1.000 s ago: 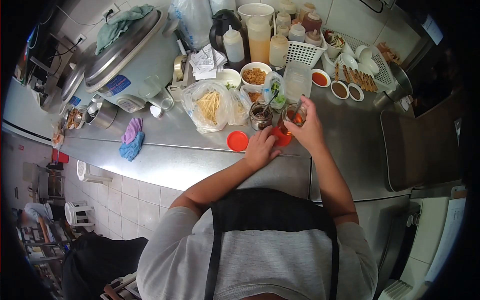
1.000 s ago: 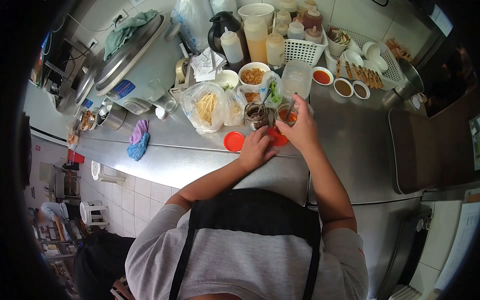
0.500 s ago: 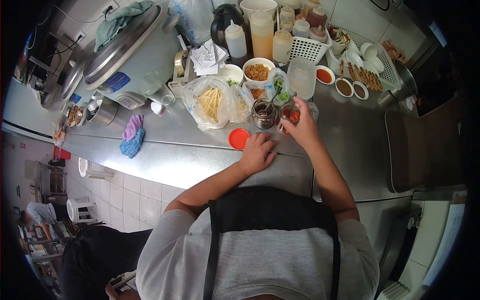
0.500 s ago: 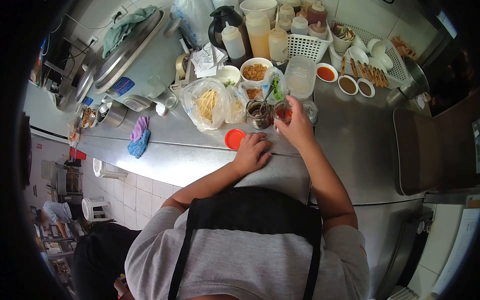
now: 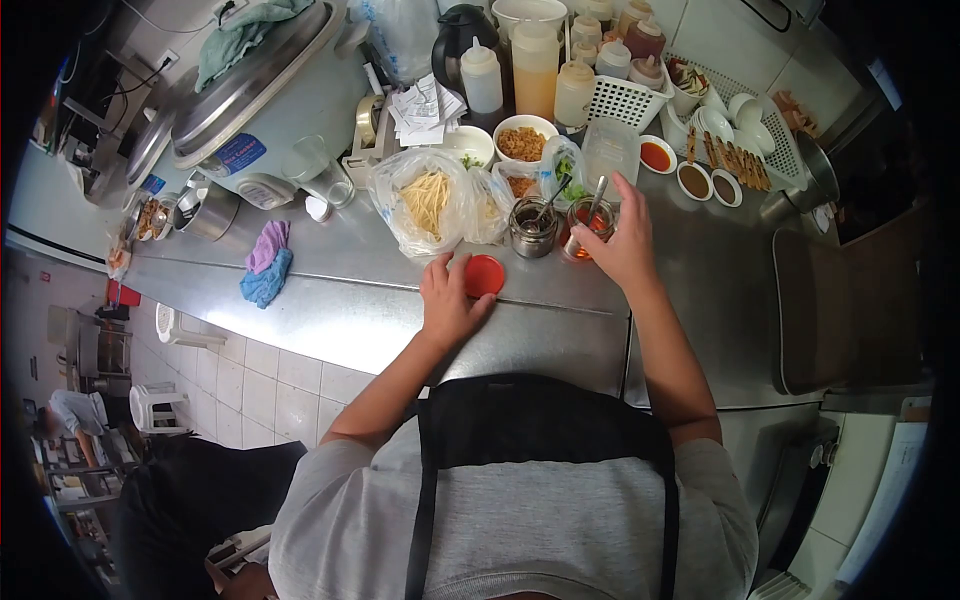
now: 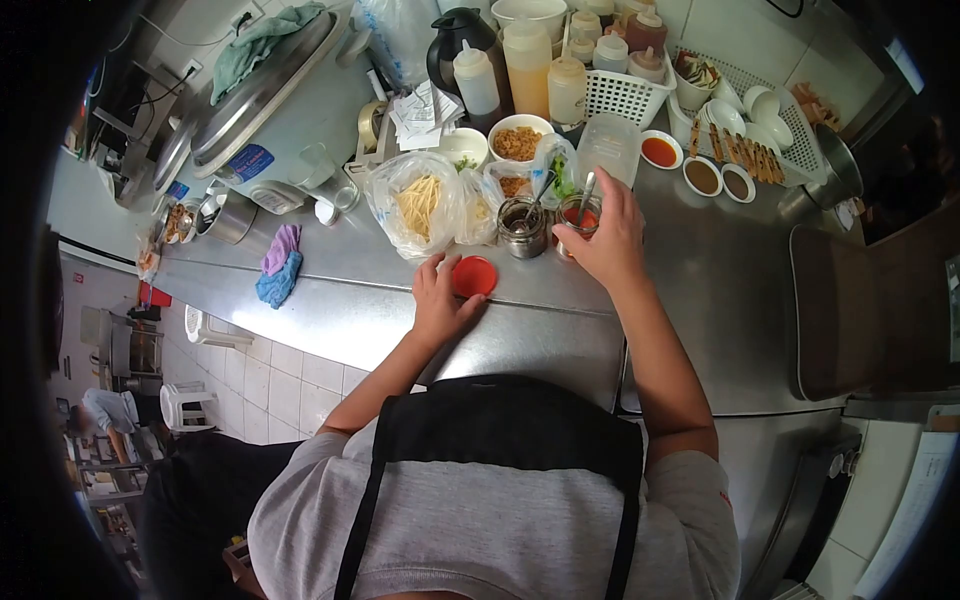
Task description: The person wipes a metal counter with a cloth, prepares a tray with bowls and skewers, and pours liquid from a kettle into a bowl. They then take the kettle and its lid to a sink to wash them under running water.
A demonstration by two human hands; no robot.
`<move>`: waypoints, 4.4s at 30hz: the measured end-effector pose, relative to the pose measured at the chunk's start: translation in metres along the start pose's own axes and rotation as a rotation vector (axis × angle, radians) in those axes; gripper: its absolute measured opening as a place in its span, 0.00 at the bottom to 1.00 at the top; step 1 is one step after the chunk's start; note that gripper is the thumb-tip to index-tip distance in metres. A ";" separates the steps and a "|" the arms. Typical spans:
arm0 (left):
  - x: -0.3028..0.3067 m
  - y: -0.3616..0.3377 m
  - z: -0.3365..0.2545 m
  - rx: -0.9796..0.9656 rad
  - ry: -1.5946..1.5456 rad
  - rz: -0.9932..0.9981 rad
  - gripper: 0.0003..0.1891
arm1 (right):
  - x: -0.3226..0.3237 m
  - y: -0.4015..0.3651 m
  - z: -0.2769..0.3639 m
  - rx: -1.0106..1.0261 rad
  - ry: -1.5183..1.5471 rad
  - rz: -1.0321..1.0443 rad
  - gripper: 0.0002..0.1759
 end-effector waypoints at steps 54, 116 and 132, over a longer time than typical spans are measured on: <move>-0.056 0.049 -0.035 0.183 -0.282 0.025 0.43 | 0.031 -0.044 -0.059 -0.369 0.131 -0.070 0.34; -0.050 0.026 0.004 0.100 -0.885 -0.087 0.32 | 0.069 0.117 0.065 -0.362 0.590 0.329 0.14; 0.117 0.011 0.195 0.846 -1.386 0.156 0.29 | -0.199 0.184 0.133 -0.204 0.570 0.166 0.06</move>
Point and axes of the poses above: each hand's wrist, its own y-axis towards the middle knuckle, its own x-axis out of the back of the hand, z = x × y, the point moved 2 cm from there along y, towards the middle knuckle
